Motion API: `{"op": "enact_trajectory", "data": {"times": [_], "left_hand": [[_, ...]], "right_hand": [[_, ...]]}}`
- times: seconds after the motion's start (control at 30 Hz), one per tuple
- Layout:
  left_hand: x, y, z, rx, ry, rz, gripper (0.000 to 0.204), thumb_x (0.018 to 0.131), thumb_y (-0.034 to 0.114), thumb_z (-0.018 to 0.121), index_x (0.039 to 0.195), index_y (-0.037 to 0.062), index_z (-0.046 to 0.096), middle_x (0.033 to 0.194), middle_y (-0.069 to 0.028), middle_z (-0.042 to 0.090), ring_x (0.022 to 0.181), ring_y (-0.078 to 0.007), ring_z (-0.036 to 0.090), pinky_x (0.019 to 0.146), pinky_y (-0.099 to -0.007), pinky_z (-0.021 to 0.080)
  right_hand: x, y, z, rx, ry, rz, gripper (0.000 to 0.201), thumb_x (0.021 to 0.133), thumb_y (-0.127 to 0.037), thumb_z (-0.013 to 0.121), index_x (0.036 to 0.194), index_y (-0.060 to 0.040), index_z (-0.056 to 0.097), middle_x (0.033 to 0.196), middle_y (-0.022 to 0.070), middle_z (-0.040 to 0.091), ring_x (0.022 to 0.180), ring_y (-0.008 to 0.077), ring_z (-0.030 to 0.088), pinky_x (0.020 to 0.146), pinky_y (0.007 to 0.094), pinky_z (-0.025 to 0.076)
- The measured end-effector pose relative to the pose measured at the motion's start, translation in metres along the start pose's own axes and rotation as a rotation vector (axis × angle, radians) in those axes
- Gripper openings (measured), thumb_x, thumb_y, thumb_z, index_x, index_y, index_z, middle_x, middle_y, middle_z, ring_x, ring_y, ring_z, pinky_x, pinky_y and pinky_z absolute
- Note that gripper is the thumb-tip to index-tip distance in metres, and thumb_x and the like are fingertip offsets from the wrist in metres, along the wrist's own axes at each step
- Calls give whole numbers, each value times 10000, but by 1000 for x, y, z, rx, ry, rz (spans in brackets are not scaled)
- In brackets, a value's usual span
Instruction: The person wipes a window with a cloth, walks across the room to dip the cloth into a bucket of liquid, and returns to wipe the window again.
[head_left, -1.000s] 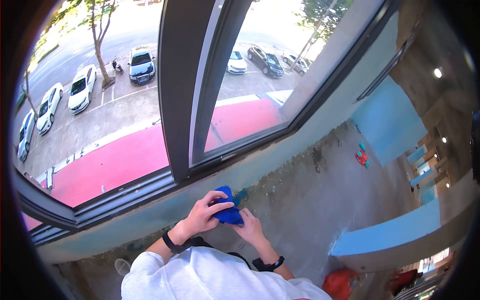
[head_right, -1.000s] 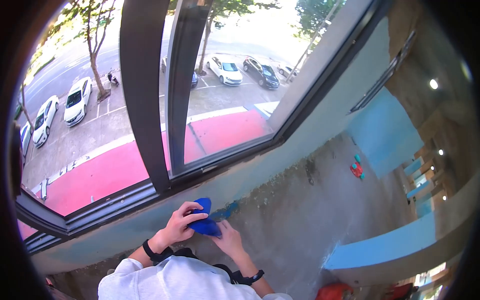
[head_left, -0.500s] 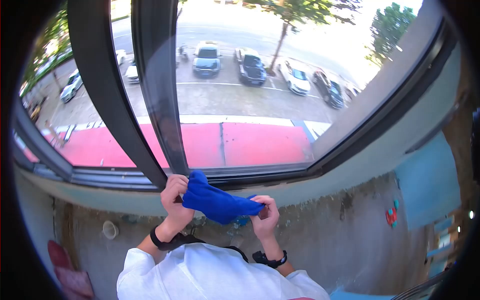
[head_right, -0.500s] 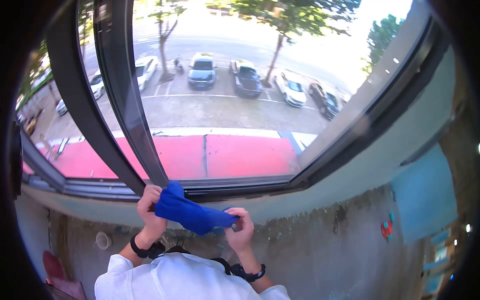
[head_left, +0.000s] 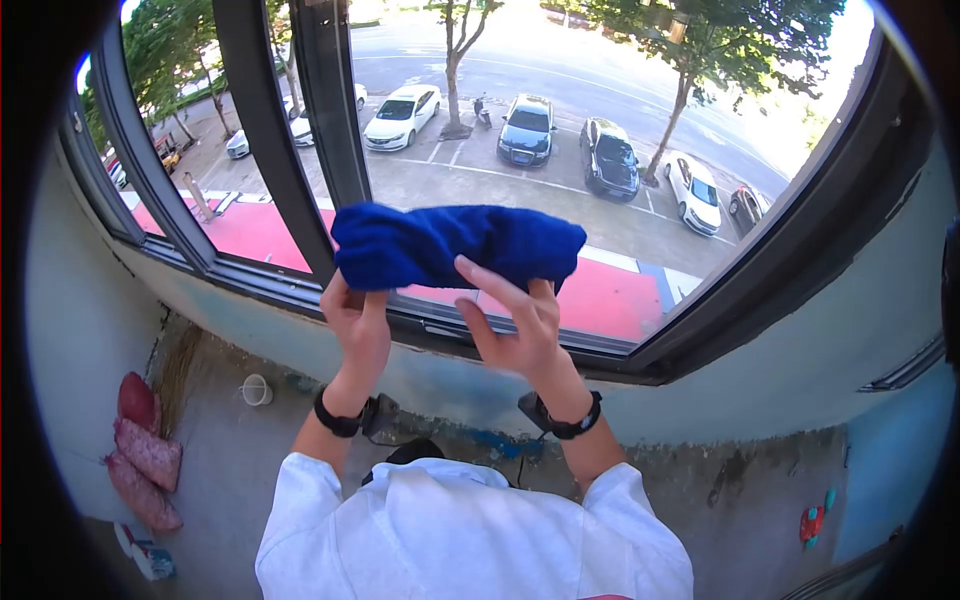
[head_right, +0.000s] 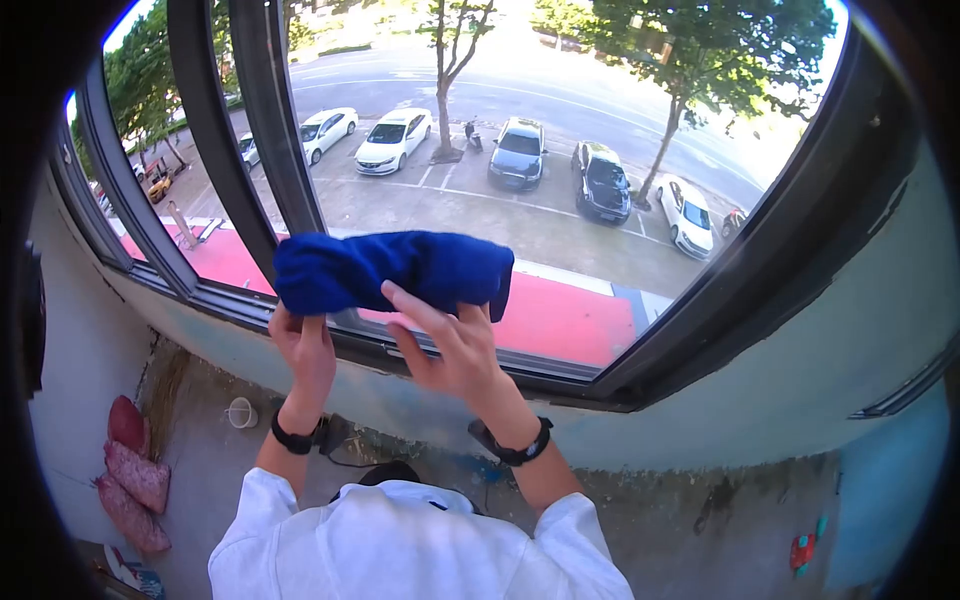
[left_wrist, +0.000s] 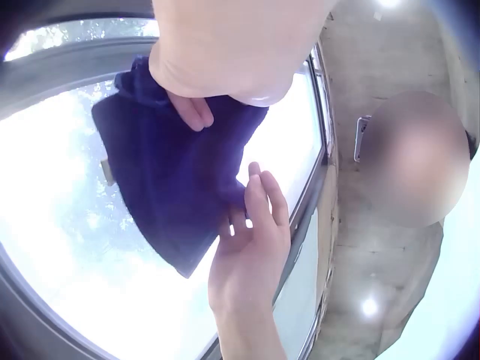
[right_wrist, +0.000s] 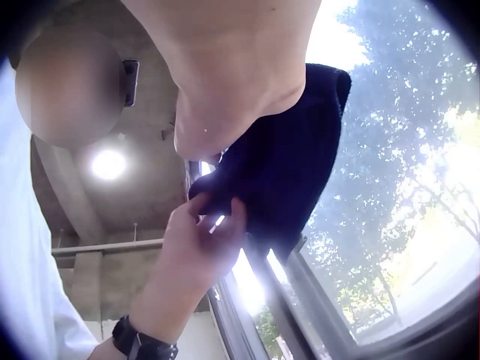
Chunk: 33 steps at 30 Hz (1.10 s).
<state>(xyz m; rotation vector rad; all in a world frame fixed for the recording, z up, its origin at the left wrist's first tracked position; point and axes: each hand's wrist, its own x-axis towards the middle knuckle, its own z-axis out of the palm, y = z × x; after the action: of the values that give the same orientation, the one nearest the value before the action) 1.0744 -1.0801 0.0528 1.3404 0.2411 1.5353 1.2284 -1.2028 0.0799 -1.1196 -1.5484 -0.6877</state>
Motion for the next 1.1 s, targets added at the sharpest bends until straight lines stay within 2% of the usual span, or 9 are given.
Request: {"op": "enact_trajectory", "data": {"times": [0.2,0.27,0.37,0.47,0.6,0.63,0.77,0.9,1.1], "left_hand": [[26,-8,31,-127,4,368,457,885,-6,630,1289,-19,418,1120,-50,566,987,-102,555,872,-226,420],[31,-18,19,-48,-11,354,641,843,49,676,1353,-14,293,1201,-105,503,1073,-172,527,942,-305,412],[60,-34,12,92,60,619,801,764,183,691,1370,-12,206,1282,-197,366,1189,-316,415,1024,-453,333],[87,-30,0,194,6,785,795,746,218,694,1350,-19,235,1273,-203,359,1188,-338,416,1022,-453,334],[100,-21,-9,70,-148,923,649,745,144,681,1290,35,346,1235,-190,387,1158,-360,474,1024,-447,362],[101,-30,-21,109,-134,913,463,785,160,710,1139,64,428,1156,-159,399,1097,-343,513,962,-414,401],[114,-34,-58,409,-149,867,416,802,124,781,964,113,398,1050,-104,396,915,-256,542,771,-344,444],[116,-43,-69,460,-19,893,569,692,-30,841,1055,102,423,1025,-103,385,881,-242,520,715,-299,437],[96,12,-76,825,128,923,690,731,121,834,1286,104,425,1212,-165,339,1010,-305,454,822,-398,436]], "right_hand": [[-1,16,18,-65,61,-9,525,775,-31,764,1230,-20,501,1070,63,726,865,182,697,803,261,467],[2,19,27,-214,106,-101,535,775,-36,772,1235,-39,500,1037,74,732,867,206,701,831,270,458],[8,18,47,-393,140,-108,510,775,-44,750,1234,-70,528,1036,54,715,877,216,668,889,322,421],[24,-3,66,-643,47,-7,485,768,-29,696,1233,-95,572,1035,29,658,913,222,601,933,382,366],[32,-4,98,-703,148,70,506,743,-18,650,1241,-94,601,1271,171,446,1131,291,452,958,415,351],[36,-4,103,-702,155,61,503,757,-26,649,1253,-83,587,1340,220,362,1195,341,405,981,433,366],[52,-8,119,-757,267,44,501,783,-26,670,1262,-79,528,1327,218,398,1203,352,437,973,430,396],[55,-1,126,-665,415,-15,402,736,-58,736,1086,-65,537,1253,209,488,1104,338,511,899,397,447],[80,-12,141,-671,385,3,436,746,-139,798,1030,-76,473,1216,190,472,1091,313,476,918,385,394]]}}
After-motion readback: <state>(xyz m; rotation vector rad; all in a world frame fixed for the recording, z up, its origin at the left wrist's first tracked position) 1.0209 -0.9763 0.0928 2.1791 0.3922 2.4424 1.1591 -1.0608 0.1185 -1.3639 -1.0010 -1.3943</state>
